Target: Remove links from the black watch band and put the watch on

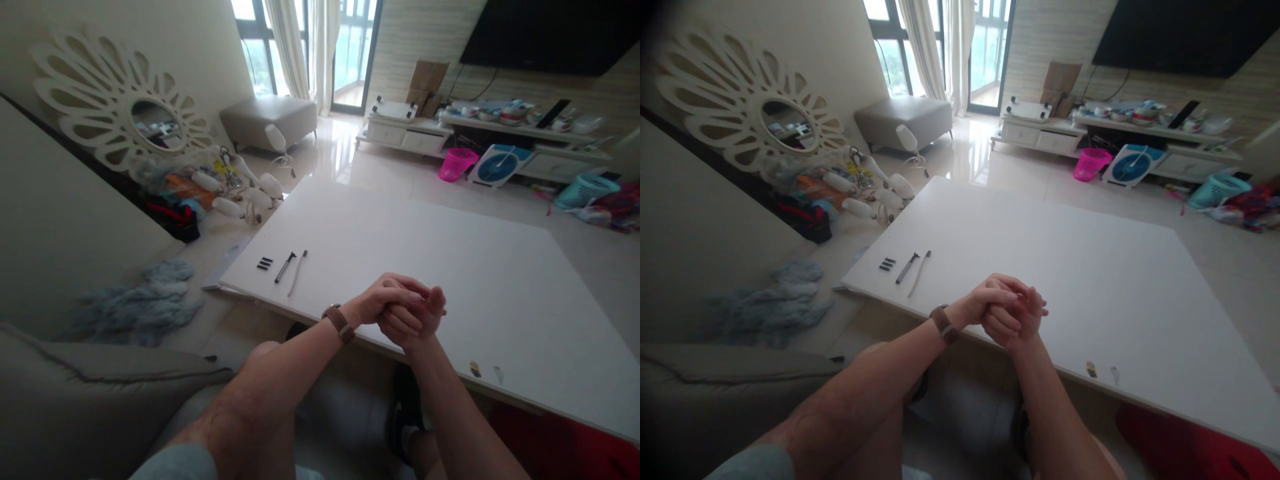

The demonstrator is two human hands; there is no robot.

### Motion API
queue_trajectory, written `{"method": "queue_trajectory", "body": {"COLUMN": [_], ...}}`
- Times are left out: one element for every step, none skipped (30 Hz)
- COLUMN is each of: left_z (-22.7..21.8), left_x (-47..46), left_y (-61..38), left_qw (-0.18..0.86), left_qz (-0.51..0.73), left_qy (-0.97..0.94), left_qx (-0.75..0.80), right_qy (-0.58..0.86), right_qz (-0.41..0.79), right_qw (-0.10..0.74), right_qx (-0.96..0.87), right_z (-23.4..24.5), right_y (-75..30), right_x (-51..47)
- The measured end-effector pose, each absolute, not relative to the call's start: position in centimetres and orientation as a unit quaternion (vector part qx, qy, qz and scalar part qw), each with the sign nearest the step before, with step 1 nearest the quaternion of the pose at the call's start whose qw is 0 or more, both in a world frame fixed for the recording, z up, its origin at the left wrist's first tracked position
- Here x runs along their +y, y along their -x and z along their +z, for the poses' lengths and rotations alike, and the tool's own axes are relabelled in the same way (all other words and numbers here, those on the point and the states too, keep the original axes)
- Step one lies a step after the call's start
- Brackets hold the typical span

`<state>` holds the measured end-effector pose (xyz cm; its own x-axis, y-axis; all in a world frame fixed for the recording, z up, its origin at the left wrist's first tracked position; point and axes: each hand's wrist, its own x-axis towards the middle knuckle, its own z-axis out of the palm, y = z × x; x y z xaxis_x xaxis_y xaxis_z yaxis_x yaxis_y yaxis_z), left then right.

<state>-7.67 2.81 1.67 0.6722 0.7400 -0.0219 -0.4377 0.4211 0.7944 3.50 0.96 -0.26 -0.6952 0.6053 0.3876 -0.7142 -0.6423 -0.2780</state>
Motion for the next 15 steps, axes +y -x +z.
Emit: {"method": "queue_trajectory", "body": {"left_z": [1.7, 1.7, 1.6, 1.6, 1.6, 1.6, 1.7, 1.9, 2.1, 2.3, 2.5, 2.7, 2.8, 2.8, 2.8], "left_x": [3.0, 3.2, 3.4, 3.7, 3.9, 4.2, 4.4, 4.6, 4.8, 4.9, 5.0, 5.1, 5.2, 5.3, 5.4], "left_y": [7.7, 7.7, 7.8, 7.8, 7.9, 7.9, 8.0, 8.0, 8.0, 8.0, 8.0, 7.9, 7.8, 7.7, 7.6], "left_qw": [0.828, 0.831, 0.828, 0.819, 0.808, 0.799, 0.791, 0.785, 0.780, 0.777, 0.773, 0.769, 0.766, 0.763, 0.763], "left_qz": [0.349, 0.341, 0.337, 0.339, 0.344, 0.351, 0.358, 0.365, 0.367, 0.366, 0.366, 0.367, 0.368, 0.370, 0.372], "left_qy": [-0.403, -0.408, -0.415, -0.424, -0.432, -0.439, -0.446, -0.452, -0.458, -0.464, -0.470, -0.476, -0.481, -0.484, -0.486], "left_qx": [0.171, 0.163, 0.168, 0.187, 0.204, 0.214, 0.218, 0.218, 0.216, 0.216, 0.217, 0.219, 0.218, 0.215, 0.208], "right_qy": [-0.150, -0.163, -0.172, -0.181, -0.190, -0.199, -0.208, -0.215, -0.215, -0.212, -0.212, -0.211, -0.209, -0.208, -0.208], "right_qz": [0.895, 0.893, 0.890, 0.888, 0.885, 0.882, 0.878, 0.875, 0.873, 0.871, 0.869, 0.867, 0.866, 0.865, 0.865], "right_qw": [0.369, 0.372, 0.377, 0.381, 0.385, 0.389, 0.391, 0.394, 0.397, 0.401, 0.407, 0.412, 0.415, 0.416, 0.417], "right_qx": [-0.202, -0.197, -0.191, -0.186, -0.182, -0.179, -0.179, -0.181, -0.184, -0.186, -0.186, -0.186, -0.186, -0.187, -0.189], "right_z": [-0.3, -0.3, -0.2, 0.0, 0.1, 0.3, 0.5, 0.7, 0.9, 1.0, 1.0, 1.0, 0.9, 0.8, 0.7], "right_y": [-3.1, -2.7, -2.4, -2.1, -1.9, -1.8, -1.7, -1.6, -1.6, -1.6, -1.6, -1.7, -1.7, -1.8, -1.9], "right_x": [0.9, 1.0, 1.1, 1.2, 1.3, 1.4, 1.4, 1.5, 1.5, 1.6, 1.6, 1.6, 1.7, 1.7, 1.8]}}
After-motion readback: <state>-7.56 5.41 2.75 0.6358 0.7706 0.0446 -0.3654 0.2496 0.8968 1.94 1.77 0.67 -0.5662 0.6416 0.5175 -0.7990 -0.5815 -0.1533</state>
